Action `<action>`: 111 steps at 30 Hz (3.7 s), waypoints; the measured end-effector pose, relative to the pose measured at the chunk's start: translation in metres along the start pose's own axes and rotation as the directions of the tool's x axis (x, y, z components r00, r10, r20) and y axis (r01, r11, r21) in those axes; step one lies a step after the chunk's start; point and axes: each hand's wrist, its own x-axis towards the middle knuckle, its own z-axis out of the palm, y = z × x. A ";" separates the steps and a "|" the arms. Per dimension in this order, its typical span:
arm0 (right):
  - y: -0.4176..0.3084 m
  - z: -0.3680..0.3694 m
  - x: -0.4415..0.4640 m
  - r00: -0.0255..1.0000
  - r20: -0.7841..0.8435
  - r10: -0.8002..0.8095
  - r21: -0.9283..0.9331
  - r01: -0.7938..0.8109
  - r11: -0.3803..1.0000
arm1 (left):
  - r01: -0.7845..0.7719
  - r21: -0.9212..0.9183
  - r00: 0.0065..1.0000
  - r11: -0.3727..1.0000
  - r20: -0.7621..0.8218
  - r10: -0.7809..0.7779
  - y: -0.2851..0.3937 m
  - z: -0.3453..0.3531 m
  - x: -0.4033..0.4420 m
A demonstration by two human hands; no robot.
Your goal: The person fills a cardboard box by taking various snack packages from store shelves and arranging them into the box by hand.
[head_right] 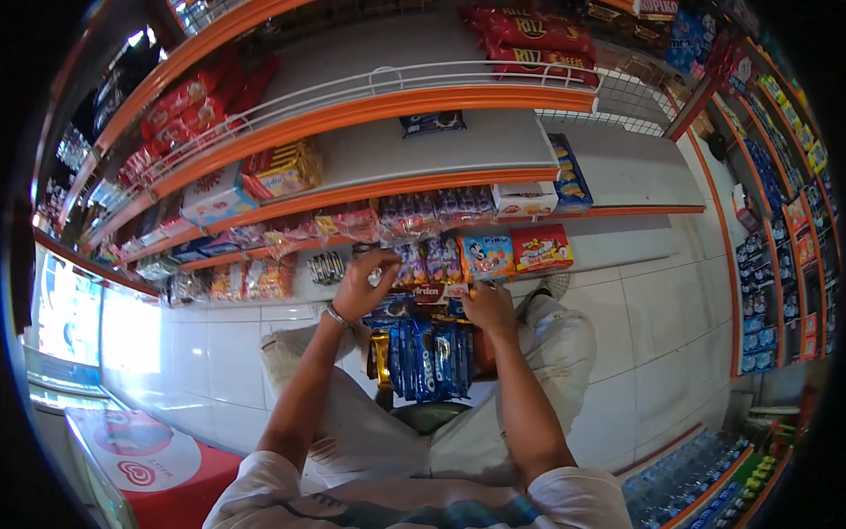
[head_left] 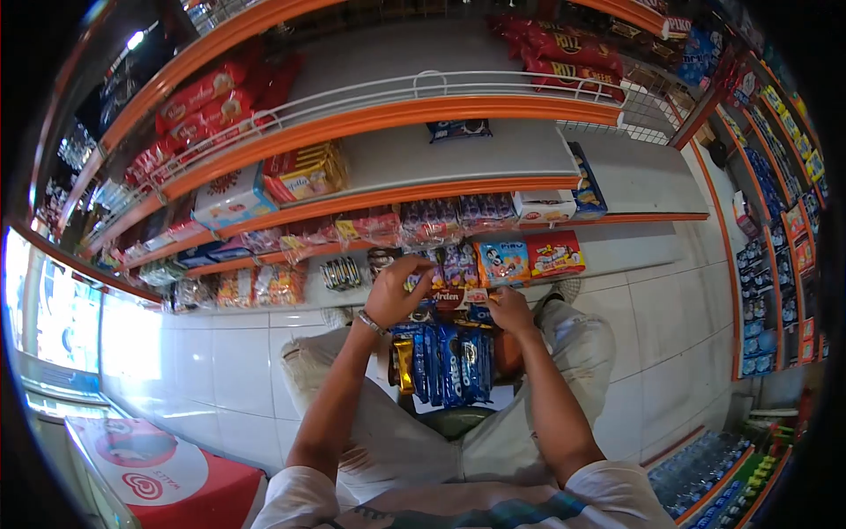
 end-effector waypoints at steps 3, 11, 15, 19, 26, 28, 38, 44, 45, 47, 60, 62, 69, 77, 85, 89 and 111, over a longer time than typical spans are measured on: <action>-0.030 -0.020 -0.016 0.995 -0.100 -0.024 0.044 0.029 0.999 | -0.052 0.044 0.995 0.998 -0.084 0.055 0.019 -0.009 0.058; -0.029 -0.010 -0.016 0.998 0.067 -0.008 0.099 0.002 0.995 | -0.078 0.736 0.989 0.672 -0.026 0.143 -0.031 0.013 0.239; -0.029 -0.018 -0.016 0.996 0.027 -0.079 0.145 0.074 0.987 | -0.099 0.750 0.978 0.654 0.196 -0.077 -0.060 0.013 0.280; -0.024 -0.030 -0.018 0.980 -0.077 -0.182 0.131 0.191 0.973 | -0.079 0.791 0.982 0.606 0.167 -0.090 -0.064 0.013 0.280; -0.002 -0.036 0.008 0.961 -0.220 -0.166 0.669 0.273 0.692 | -0.114 0.622 0.992 0.775 0.025 0.127 0.036 0.002 0.163; -0.037 -0.077 -0.020 0.997 -0.048 -0.056 0.909 0.067 0.411 | -0.135 0.425 0.987 0.895 -0.019 0.158 0.054 0.002 0.103; -0.061 -0.049 -0.028 0.899 0.290 -0.329 0.902 -0.142 0.408 | 0.088 -0.093 0.995 0.992 0.064 -0.083 0.047 0.035 -0.034; -0.014 -0.047 -0.006 0.995 -0.033 -0.094 0.785 0.084 0.614 | 0.194 0.046 0.979 0.980 -0.080 -0.189 -0.022 -0.014 -0.044; 0.005 -0.028 0.002 0.992 -0.064 -0.106 0.642 0.122 0.757 | 0.237 0.097 0.970 0.967 -0.086 -0.229 -0.032 -0.019 -0.049; 0.002 -0.018 0.002 0.989 -0.040 -0.145 0.411 0.148 0.899 | 0.286 0.111 0.956 0.952 -0.096 -0.276 -0.040 -0.024 -0.050; 0.005 0.038 0.005 0.970 0.154 -0.190 0.326 0.132 0.936 | 0.308 0.158 0.947 0.938 0.046 -0.318 -0.047 -0.006 -0.052; 0.012 0.044 0.009 0.973 0.169 -0.159 0.308 0.101 0.946 | 0.262 0.151 0.961 0.953 0.049 -0.272 -0.047 -0.005 -0.052; 0.023 0.049 0.013 0.991 0.109 -0.072 0.106 0.061 0.992 | 0.195 0.189 0.978 0.962 0.030 -0.204 -0.047 -0.001 -0.053; 0.025 0.058 0.017 0.995 0.021 -0.097 0.145 0.093 0.985 | 0.250 0.226 0.958 0.941 0.081 -0.274 -0.053 0.004 -0.056; 0.016 0.052 0.010 0.993 0.021 -0.113 0.082 0.111 0.990 | 0.247 0.211 0.961 0.946 0.072 -0.267 -0.047 0.004 -0.056; 0.013 0.051 0.009 0.997 0.009 -0.078 0.065 0.077 0.995 | 0.232 0.201 0.965 0.952 0.072 -0.250 -0.050 0.007 -0.057; -0.222 -0.253 -0.236 0.238 -0.681 -0.692 0.704 0.471 -0.531 | 0.246 0.108 0.965 0.963 0.070 -0.254 -0.062 0.005 -0.067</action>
